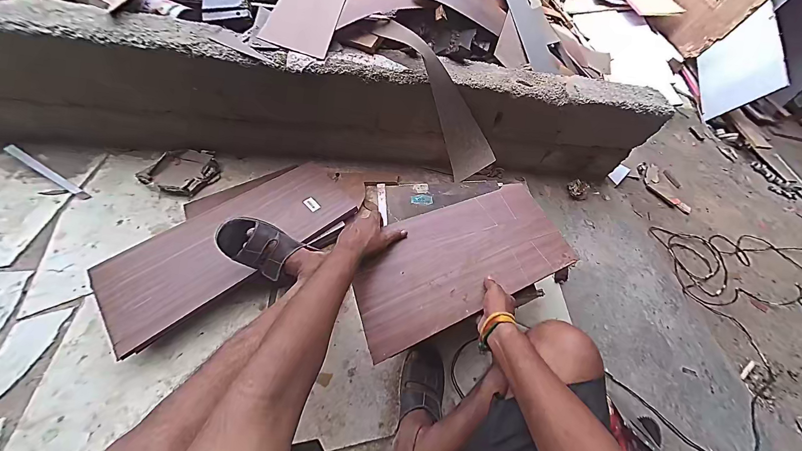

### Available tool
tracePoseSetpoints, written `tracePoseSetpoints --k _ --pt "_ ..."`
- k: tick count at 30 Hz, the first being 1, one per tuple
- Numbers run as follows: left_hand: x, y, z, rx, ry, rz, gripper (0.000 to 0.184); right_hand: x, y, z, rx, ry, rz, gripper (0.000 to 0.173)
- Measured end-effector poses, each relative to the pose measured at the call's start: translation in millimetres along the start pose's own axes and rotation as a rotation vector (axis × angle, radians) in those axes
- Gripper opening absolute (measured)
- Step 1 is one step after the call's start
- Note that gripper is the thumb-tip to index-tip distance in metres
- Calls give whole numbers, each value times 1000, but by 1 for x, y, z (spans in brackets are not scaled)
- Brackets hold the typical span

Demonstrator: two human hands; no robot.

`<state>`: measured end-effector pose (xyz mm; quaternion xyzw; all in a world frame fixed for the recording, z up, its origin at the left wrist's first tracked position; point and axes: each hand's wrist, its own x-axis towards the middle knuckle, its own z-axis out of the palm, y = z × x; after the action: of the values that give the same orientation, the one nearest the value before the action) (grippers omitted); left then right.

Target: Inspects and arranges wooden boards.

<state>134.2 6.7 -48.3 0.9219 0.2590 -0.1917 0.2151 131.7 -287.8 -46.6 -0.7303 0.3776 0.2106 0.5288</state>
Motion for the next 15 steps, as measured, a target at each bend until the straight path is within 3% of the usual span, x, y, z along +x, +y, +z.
tracePoseSetpoints --k 4,11,15 --pt "-9 -5 4 -55 -2 8 87 4 1 -1 -21 -8 -15 52" --pt "-90 -14 -14 -71 -260 -57 90 -4 10 -18 46 47 -178 47" --pt "-147 -37 5 -21 -148 -109 106 -21 9 -24 -70 70 -262 63"
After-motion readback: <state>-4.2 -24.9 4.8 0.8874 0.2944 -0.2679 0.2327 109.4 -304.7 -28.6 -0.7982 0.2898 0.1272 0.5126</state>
